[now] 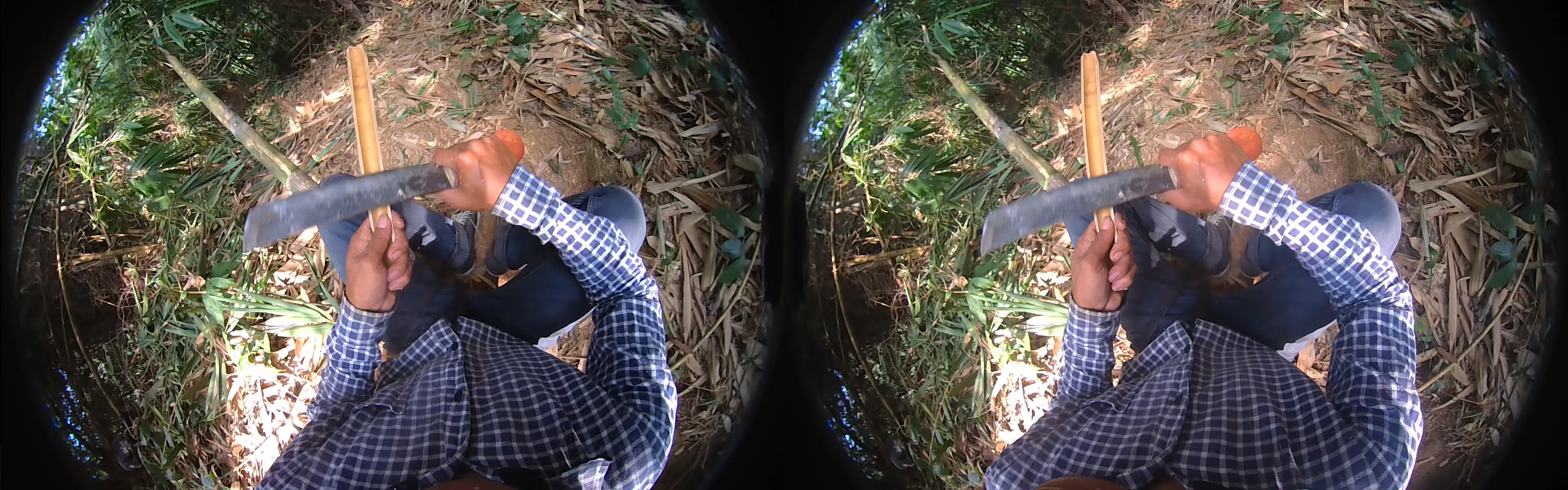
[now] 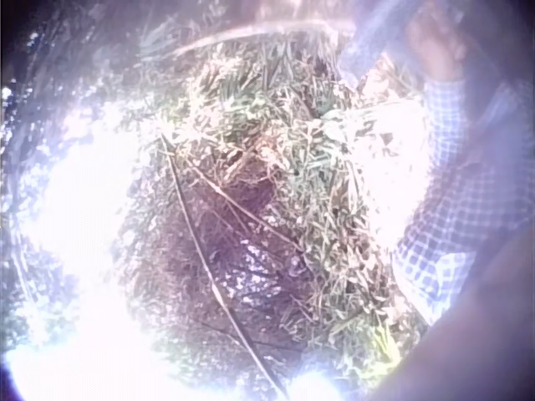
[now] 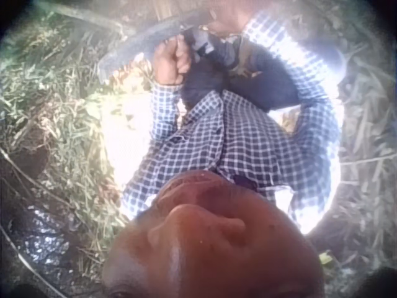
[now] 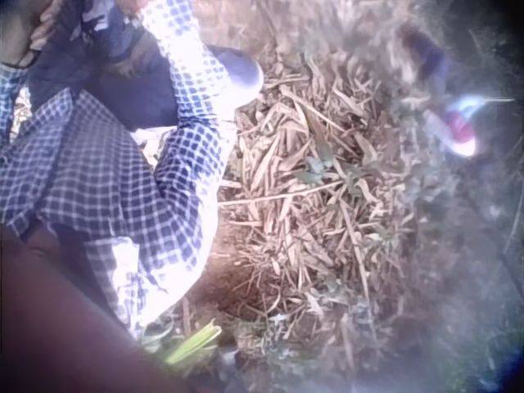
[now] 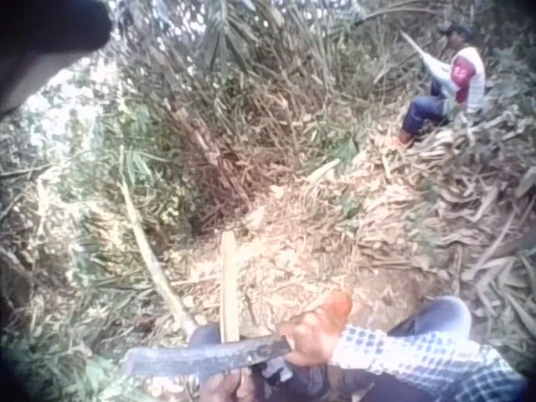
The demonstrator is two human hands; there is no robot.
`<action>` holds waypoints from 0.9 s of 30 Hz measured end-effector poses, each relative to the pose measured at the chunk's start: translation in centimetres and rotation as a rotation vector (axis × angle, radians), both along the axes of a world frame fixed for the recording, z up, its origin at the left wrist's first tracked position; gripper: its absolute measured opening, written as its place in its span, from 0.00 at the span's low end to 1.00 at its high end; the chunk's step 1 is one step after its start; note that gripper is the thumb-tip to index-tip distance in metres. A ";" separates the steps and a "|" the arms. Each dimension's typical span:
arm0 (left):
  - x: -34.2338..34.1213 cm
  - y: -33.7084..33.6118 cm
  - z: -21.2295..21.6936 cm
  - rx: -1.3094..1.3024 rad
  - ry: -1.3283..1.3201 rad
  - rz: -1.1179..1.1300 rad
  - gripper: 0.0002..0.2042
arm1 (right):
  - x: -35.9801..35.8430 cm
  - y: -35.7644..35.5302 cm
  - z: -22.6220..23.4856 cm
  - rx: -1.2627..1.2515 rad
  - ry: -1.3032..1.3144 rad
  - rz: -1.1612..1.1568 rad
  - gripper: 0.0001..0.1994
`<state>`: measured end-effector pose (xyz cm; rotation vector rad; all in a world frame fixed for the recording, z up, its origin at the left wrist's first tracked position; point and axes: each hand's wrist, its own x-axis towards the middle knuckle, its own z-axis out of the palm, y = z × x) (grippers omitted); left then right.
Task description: The person sits on the ground and uses a machete to shave a long piece of bamboo. They hold the bamboo vertically with one hand and repeatedly strike it with the machete to remove the outer layer.
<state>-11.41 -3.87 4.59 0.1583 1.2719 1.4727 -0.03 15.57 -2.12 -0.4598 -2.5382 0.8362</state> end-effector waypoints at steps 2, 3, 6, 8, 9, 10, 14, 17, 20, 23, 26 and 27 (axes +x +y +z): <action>0.2 0.1 0.2 -0.020 0.037 -0.009 0.11 | 0.0 0.6 -0.1 0.045 0.006 0.000 0.12; 0.3 0.0 0.4 -0.030 0.058 -0.014 0.11 | 0.0 1.1 -0.1 0.068 0.013 0.000 0.12; 1.0 -0.9 -0.2 -0.040 0.016 -0.017 0.11 | -0.1 3.0 -0.4 0.001 -0.108 -0.110 0.14; 1.0 -1.0 -0.1 -0.036 0.014 -0.018 0.10 | 0.1 2.7 0.3 -0.032 -0.155 -0.062 0.14; 1.0 -0.8 0.1 -0.047 0.037 -0.020 0.11 | 0.1 2.1 0.3 0.001 -0.096 -0.018 0.14; 1.1 -0.5 0.3 -0.059 0.059 -0.021 0.11 | 0.1 1.5 0.1 0.035 -0.037 0.027 0.14; 0.9 -0.6 0.1 -0.066 0.109 -0.036 0.11 | 0.0 1.8 -0.1 0.026 -0.081 -0.005 0.12; 0.9 -0.8 0.2 -0.059 0.097 -0.023 0.11 | -0.2 1.3 -0.3 0.069 -0.070 0.001 0.12; 1.4 -0.8 0.5 -0.070 0.082 -0.012 0.11 | -0.1 -0.3 -0.4 0.075 0.024 0.131 0.12; 1.7 -1.3 0.4 -0.089 0.087 -0.031 0.11 | -0.7 1.7 -1.3 0.118 -0.033 0.010 0.11; 1.9 -1.8 0.2 -0.095 0.046 -0.026 0.11 | -0.5 2.4 -0.7 0.055 -0.056 -0.068 0.11; 2.0 -1.7 0.1 -0.085 0.051 -0.026 0.11 | -0.3 2.4 -0.7 0.055 -0.070 -0.059 0.11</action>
